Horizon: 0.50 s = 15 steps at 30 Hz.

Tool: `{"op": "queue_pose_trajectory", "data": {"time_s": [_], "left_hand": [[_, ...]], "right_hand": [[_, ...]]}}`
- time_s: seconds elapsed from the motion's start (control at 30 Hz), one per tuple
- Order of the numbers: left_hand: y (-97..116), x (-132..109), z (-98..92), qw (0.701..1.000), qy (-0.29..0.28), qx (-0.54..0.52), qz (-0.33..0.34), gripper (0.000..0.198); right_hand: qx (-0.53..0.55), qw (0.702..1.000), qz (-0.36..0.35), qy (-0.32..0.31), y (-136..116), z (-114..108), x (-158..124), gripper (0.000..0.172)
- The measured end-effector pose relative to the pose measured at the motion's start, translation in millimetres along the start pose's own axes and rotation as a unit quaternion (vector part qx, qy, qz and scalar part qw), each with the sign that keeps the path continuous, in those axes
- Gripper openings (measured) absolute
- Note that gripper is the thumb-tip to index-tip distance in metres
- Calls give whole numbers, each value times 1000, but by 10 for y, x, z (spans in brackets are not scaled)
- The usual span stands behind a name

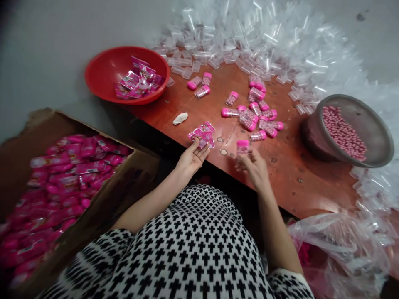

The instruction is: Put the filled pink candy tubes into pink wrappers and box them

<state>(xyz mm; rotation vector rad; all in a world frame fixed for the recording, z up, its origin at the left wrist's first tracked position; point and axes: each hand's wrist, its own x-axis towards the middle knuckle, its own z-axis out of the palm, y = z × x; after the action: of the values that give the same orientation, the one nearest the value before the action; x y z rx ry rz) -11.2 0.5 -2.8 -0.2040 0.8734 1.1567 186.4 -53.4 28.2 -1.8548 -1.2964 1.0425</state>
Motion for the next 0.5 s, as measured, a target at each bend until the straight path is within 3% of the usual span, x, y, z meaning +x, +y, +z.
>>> {"op": "queue_pose_trajectory", "data": {"time_s": [0.07,0.2,0.5], "left_hand": [[-26,-9,22,1000,-6,-2,-5,7],[-59,-31,38,999,-35,-8,-7,6],[-106,-44,54,995,-92,46,13,23]], "right_hand": [[142,988,-14,-59,-68,313,-124,40],[206,975,-22,-79,-154,734,-205,46],[227,968,-39,-96,-62,803,-130,39]]}}
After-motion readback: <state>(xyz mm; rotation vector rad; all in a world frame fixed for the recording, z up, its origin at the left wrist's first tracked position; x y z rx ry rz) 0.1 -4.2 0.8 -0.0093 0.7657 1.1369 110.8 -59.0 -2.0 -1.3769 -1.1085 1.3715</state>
